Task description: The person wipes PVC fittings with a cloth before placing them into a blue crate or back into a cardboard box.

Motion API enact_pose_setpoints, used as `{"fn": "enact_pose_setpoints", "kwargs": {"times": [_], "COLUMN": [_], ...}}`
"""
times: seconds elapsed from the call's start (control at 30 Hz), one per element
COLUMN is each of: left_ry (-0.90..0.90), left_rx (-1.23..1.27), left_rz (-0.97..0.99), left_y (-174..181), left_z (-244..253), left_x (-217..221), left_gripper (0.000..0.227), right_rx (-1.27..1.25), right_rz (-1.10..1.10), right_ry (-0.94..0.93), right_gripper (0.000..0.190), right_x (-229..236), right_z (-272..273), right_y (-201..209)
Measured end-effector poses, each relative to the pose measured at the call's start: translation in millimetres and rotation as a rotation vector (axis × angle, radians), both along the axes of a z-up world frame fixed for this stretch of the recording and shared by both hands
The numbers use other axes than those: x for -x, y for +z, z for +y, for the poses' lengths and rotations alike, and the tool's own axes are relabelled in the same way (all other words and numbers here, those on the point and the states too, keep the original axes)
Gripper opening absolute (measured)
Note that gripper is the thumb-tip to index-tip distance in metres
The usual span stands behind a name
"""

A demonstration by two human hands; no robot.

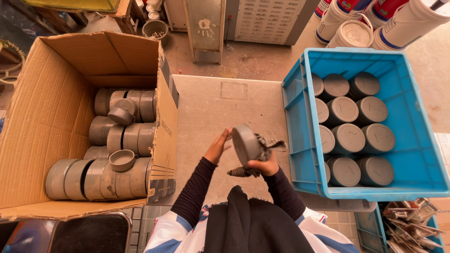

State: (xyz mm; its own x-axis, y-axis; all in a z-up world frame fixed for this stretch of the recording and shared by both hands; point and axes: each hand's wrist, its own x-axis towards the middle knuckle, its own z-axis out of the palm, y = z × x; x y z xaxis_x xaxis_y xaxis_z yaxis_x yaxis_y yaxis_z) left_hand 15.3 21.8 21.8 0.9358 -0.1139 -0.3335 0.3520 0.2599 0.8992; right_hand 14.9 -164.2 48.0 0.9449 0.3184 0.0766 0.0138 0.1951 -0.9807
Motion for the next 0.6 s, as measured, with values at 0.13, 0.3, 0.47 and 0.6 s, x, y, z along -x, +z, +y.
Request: {"fn": "enact_pose_setpoints", "kwargs": {"times": [0.13,0.3,0.47,0.6], "left_ry": [0.314,0.678,0.747,0.324], "left_rx": [0.456,0.313,0.271,-0.421], "left_rz": [-0.010,0.080,0.214,-0.059], "left_y": [-2,11,-8,-11], "left_z": [-37,-29,-37,-50], "left_x": [0,4,2,17], "left_gripper": [0.038,0.038,0.046,0.047], "right_rx": [-0.384,0.450,0.667,0.700], "right_rz": [0.191,-0.207,-0.624,-1.006], "right_ry": [-0.087,-0.758,-0.516,-0.414], "right_gripper": [0.022,0.033,0.042,0.049], "right_x": [2,-35,-1,-4], "right_z": [21,-7,25,47], "right_y": [17,-5,-36,-34]}}
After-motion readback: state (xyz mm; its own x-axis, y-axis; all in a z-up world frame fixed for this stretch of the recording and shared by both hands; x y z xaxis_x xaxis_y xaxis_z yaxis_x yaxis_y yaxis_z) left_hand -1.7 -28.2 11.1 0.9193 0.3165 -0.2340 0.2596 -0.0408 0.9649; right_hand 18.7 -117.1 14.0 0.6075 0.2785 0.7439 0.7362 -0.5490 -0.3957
